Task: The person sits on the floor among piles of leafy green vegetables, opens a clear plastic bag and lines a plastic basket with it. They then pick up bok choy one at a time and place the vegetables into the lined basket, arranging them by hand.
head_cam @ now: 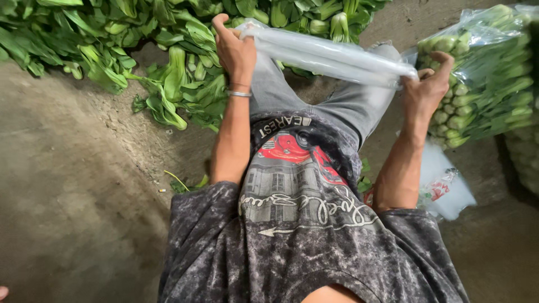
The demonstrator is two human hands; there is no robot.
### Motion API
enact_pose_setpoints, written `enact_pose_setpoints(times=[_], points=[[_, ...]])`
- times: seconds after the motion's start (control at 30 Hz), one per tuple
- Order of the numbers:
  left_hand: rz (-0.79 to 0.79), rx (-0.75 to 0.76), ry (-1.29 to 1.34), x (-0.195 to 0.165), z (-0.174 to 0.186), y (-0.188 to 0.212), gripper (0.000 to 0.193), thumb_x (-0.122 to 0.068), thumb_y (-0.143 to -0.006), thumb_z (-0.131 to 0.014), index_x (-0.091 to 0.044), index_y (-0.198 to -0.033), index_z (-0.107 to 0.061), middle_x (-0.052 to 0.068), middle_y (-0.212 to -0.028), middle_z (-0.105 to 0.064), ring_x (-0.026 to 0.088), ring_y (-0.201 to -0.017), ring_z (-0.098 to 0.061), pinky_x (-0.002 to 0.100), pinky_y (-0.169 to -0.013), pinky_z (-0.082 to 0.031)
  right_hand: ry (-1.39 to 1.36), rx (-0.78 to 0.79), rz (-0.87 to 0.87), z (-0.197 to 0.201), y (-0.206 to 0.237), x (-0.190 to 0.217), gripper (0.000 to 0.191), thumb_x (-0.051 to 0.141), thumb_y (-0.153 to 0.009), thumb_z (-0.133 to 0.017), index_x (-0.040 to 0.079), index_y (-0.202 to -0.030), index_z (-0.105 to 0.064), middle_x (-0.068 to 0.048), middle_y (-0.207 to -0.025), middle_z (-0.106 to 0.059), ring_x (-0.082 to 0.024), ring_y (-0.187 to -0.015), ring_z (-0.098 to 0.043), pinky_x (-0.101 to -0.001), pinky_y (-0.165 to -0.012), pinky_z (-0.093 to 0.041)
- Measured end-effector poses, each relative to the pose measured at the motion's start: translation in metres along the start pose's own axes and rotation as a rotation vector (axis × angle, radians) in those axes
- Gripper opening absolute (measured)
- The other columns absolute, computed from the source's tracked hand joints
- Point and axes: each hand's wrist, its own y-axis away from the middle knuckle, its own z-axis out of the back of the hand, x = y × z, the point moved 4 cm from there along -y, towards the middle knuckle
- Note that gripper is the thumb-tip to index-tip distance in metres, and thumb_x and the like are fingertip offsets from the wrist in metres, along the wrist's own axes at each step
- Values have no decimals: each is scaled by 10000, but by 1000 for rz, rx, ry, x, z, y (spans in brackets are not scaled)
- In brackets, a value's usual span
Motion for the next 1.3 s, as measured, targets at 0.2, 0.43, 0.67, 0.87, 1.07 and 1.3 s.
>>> enact_pose_setpoints(times=[0.2,0.43,0.67,0.87,1.07,1.3], points=[[-106,-320,-91,-16,-3,31,413,-331,-950,-754,-150,-1254,-541,-35,-805,-551,174,-827,-546,395,-814,-405,117,-429,116,-8,7,0,169,130,-1073,-649,18,-1145,-544,-37,-731,-615,-134,-532,-472,-336,-450,-347],[-90,-116,96,-15,-7,37,398,-253,-930,-705,-133,-1262,-522,-38,-837,-583,149,-826,-594,325,-699,-470,369,-486,214,-18,19,4,115,-23,-932,-599,91,-919,-614,-11,-777,-587,-176,-663,-529,-362,-625,-460],[358,-199,394,5,-27,20,502,-185,-944,-747,-23,-1298,-430,41,-853,-495,161,-733,-517,358,-603,-494,183,-216,-6,-31,9,-13,208,-25,-822,-661,34,-1020,-632,-36,-759,-533,-186,-683,-528,-342,-629,-464],[352,-183,743,-22,-87,28,389,-51,-936,-647,73,-1296,-569,208,-1232,-679,288,-1092,-662,436,-975,-520,368,40,194,-57,2,-19,272,56,-827,-791,68,-1075,-678,-141,-973,-641,-336,-893,-630,-432,-755,-514],[186,88,725,-70,-143,45,631,-176,-920,-707,22,-1443,-415,181,-1249,-648,282,-1114,-681,413,-994,-567,457,343,301,-97,-11,-21,405,247,-796,-907,93,-1113,-708,-174,-1042,-711,-385,-952,-658,-507,-804,-513],[-7,448,631,-109,-209,66,603,-194,-786,-774,15,-1290,-517,191,-1107,-718,330,-975,-736,423,-847,-610,-10,498,148,-133,-67,2,491,92,-902,-752,-14,-1323,-523,-251,-1090,-713,-427,-945,-707,-485,-807,-565]])
